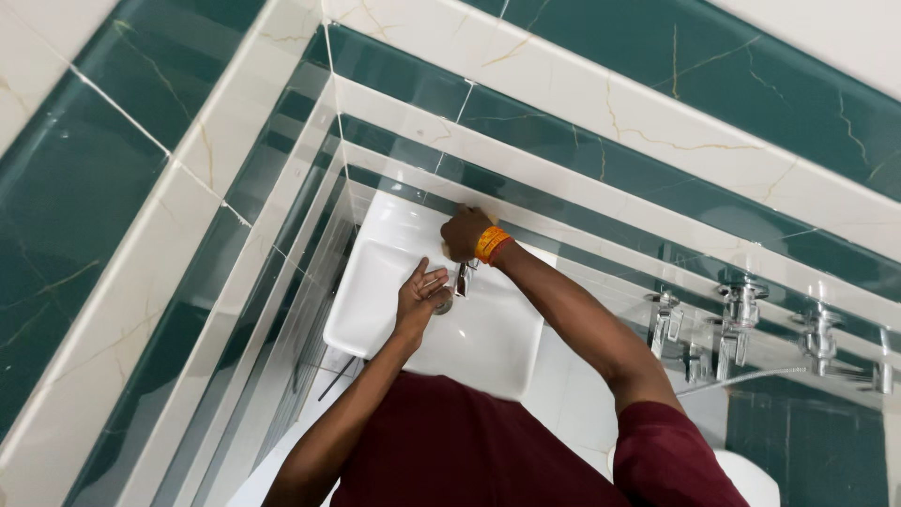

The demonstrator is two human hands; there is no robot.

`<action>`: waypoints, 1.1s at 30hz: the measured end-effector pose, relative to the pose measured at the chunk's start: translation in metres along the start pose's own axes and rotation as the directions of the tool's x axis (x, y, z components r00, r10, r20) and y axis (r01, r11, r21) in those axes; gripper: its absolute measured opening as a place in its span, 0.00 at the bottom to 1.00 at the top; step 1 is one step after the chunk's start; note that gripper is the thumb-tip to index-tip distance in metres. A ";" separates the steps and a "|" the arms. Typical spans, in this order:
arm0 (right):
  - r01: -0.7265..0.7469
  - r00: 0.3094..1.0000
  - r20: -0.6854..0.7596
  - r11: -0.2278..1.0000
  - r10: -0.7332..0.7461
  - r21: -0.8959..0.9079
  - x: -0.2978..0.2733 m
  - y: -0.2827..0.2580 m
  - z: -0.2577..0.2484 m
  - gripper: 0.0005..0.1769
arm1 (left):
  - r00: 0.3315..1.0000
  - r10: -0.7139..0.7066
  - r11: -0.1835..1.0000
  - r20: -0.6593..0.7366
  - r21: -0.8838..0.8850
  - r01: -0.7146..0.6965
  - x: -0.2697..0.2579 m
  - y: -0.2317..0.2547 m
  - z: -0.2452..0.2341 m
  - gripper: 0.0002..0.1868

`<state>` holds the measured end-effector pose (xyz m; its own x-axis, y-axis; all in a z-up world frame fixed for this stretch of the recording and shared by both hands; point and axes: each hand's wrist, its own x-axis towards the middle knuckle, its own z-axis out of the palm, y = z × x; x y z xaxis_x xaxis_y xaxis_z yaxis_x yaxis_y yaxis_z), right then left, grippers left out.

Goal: The person wipes the sink faucet and several wall-mounted chrome faucets with a cloth.

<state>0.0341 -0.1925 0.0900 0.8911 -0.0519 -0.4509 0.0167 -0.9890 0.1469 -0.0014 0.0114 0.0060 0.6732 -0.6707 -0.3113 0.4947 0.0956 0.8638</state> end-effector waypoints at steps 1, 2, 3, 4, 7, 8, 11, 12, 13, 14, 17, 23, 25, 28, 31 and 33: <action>0.137 0.990 0.009 0.961 -0.143 0.241 0.001 0.008 -0.004 0.15 | 1.000 0.013 1.000 -0.007 -0.006 -0.013 0.001 0.007 -0.001 0.50; 0.254 0.959 -0.010 0.845 -0.283 0.471 -0.001 0.012 -0.006 0.18 | 1.000 0.006 1.000 -0.028 -0.012 -0.007 -0.003 0.009 -0.002 0.48; 0.260 0.957 -0.006 0.847 -0.290 0.464 -0.004 0.012 -0.007 0.18 | 0.999 -0.001 1.000 -0.048 -0.017 0.000 -0.008 0.011 -0.003 0.47; 0.176 0.984 -0.099 0.880 -0.147 0.441 -0.009 0.014 -0.009 0.18 | 0.999 0.012 1.000 -0.048 -0.020 -0.013 -0.009 0.016 -0.003 0.47; 0.147 0.944 -0.328 0.866 0.021 0.478 -0.034 0.027 0.006 0.19 | 0.999 0.024 0.995 -0.042 -0.095 -0.028 -0.013 0.022 -0.002 0.43; 0.206 0.893 -0.445 0.826 0.060 0.525 -0.040 0.028 0.016 0.18 | 0.999 0.048 0.990 -0.017 -0.135 -0.050 -0.013 0.023 -0.001 0.41; 0.306 0.749 -0.500 0.441 0.436 0.844 -0.067 0.017 0.058 0.20 | 0.998 0.065 0.985 -0.001 -0.159 -0.065 -0.002 0.023 0.002 0.37; 0.301 0.748 -0.497 0.442 0.440 0.845 -0.066 0.020 0.066 0.20 | 0.998 0.056 0.989 -0.017 -0.137 -0.058 0.002 0.022 0.003 0.34; 0.365 0.757 -0.268 -0.045 0.596 0.930 -0.064 0.023 0.074 0.18 | 0.999 0.053 0.989 -0.012 -0.138 -0.054 0.014 0.023 0.007 0.34; 0.395 0.785 0.016 -0.521 0.619 0.757 -0.067 0.019 0.086 0.17 | 0.999 0.049 0.996 -0.015 -0.069 -0.050 0.024 0.022 0.008 0.32; 0.403 0.722 0.056 -0.485 0.690 0.776 -0.072 -0.014 0.108 0.19 | 0.997 0.052 0.999 0.056 -0.011 -0.052 0.045 0.020 0.021 0.28; 0.159 0.930 0.236 -0.888 0.281 0.431 -0.118 -0.035 0.095 0.21 | 0.992 0.078 0.986 0.097 0.136 -0.091 0.046 0.036 0.043 0.27; 0.222 0.929 0.201 -0.904 0.310 0.366 -0.111 -0.042 0.093 0.20 | 0.985 0.126 0.978 0.117 0.152 -0.143 0.044 0.039 0.050 0.27; 0.232 0.950 0.128 -0.918 0.285 0.323 -0.110 -0.042 0.109 0.21 | 0.988 0.128 0.970 0.088 0.197 -0.143 0.041 0.041 0.050 0.24; 0.190 0.974 0.054 -0.925 0.219 0.329 -0.108 -0.036 0.132 0.21 | 0.986 0.121 0.964 0.118 0.222 -0.145 0.041 0.038 0.054 0.22; 0.175 0.982 0.009 -0.935 0.187 0.309 -0.110 -0.031 0.140 0.20 | 0.988 0.099 0.983 0.115 0.141 -0.114 0.042 0.035 0.050 0.21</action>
<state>-0.1280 -0.1753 0.0119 0.8745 -0.2373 -0.4230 0.0003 0.8724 -0.4888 0.0166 -0.0504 0.0430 0.6511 -0.7380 -0.1771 0.3323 0.0674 0.9408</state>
